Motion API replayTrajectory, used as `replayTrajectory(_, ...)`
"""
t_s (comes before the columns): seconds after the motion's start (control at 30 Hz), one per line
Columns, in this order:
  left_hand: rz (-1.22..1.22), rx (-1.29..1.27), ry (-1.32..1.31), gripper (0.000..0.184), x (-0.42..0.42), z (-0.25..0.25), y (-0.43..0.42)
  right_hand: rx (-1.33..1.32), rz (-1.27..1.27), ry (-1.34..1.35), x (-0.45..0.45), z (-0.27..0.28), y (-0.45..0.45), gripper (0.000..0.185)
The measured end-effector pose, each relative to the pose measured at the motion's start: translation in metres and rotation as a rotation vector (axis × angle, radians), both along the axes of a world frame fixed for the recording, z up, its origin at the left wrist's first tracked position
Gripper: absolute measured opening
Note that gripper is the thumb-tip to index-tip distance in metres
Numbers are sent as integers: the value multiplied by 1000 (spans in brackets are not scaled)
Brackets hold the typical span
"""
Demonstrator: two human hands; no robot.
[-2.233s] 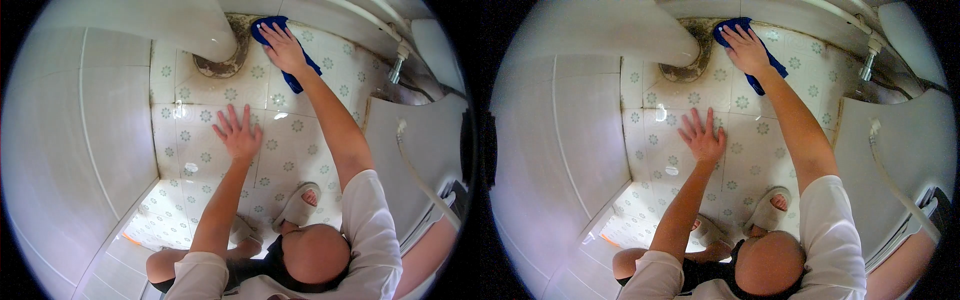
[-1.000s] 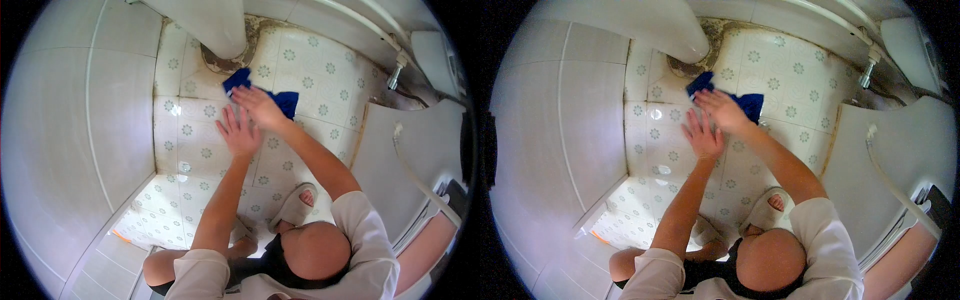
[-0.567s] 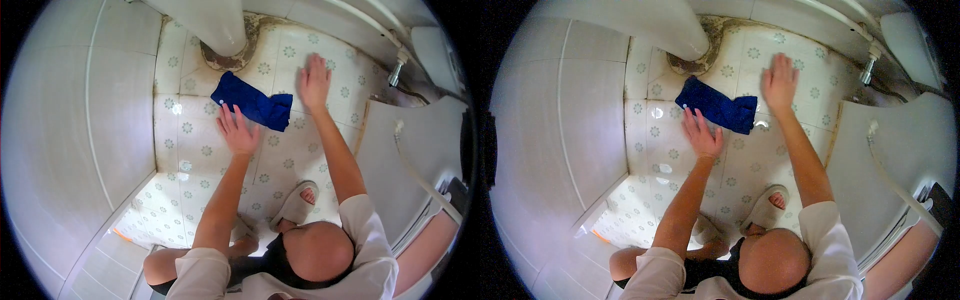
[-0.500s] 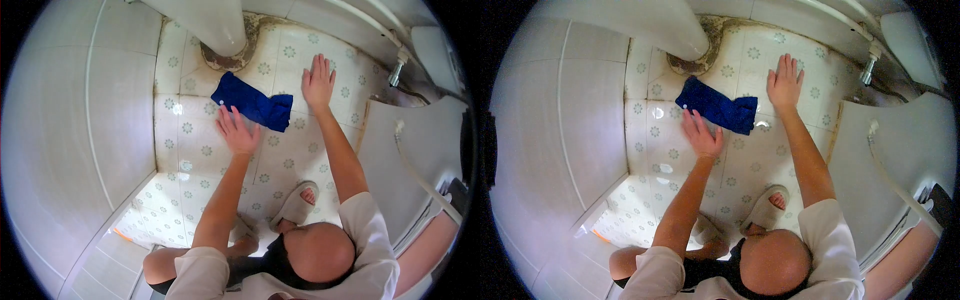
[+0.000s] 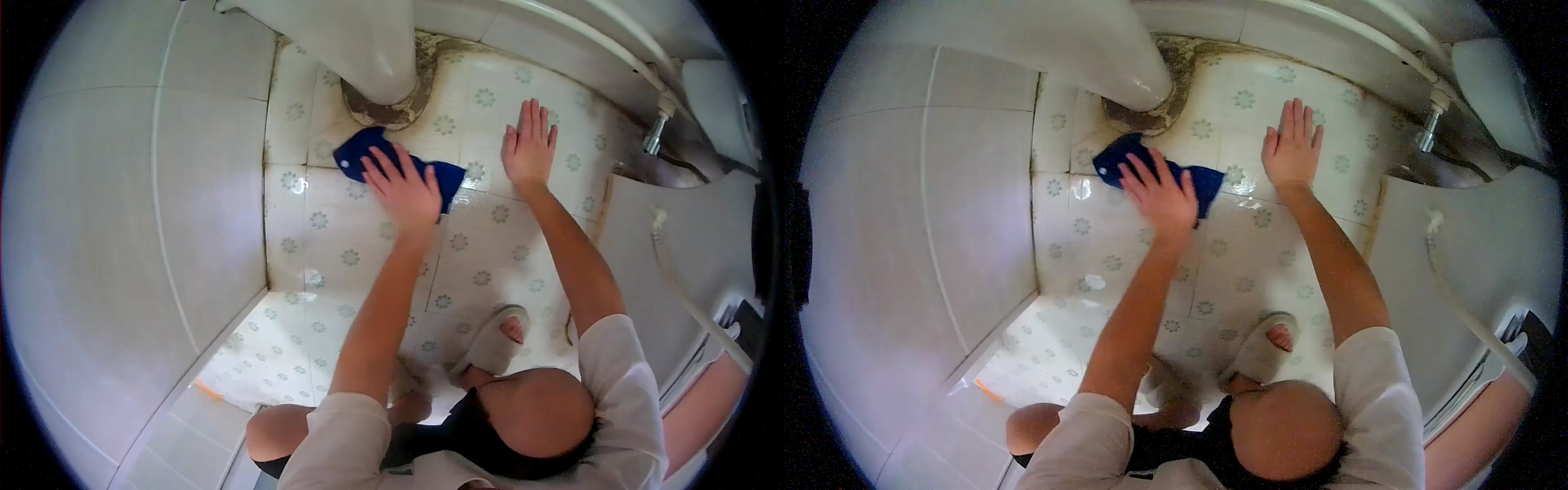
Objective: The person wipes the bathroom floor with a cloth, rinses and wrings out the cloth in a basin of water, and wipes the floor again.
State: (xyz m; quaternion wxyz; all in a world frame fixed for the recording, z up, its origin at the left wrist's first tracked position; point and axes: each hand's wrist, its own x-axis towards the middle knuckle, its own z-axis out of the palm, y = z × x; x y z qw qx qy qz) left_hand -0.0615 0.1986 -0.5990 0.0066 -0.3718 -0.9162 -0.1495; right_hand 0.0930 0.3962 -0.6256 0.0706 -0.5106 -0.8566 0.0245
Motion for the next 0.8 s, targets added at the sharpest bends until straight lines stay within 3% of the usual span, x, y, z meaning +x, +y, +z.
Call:
replayTrajectory(0.2, 6, -86, 112, 66, -134, -4, -32, 6, -6, 15, -2, -1, -1, 67)
replayTrajectory(0.47, -264, -184, 162, 61, -239, -6, -15, 22, -5, 3, -2, -2, -1, 66)
replayTrajectory(0.53, -333, -79, 108, 62, -262, -4, -9, 21, -7, 1, -4, -2, -1, 66)
replayTrajectory(0.57, -369, -25, 78, 62, -268, -5, -6, 13, -5, 6, -4, -1, 0, 66)
replayTrajectory(0.7, -123, 37, 267, 66, -224, -22, -12, -40, -18, -19, -3, 9, 1, 67)
replayTrajectory(0.73, -28, -21, 156, 66, -211, -20, -12, -61, -24, -34, -4, 10, -1, 67)
replayTrajectory(0.8, -75, -8, 200, 62, -220, -19, -5, -59, -22, -13, -5, 11, -1, 67)
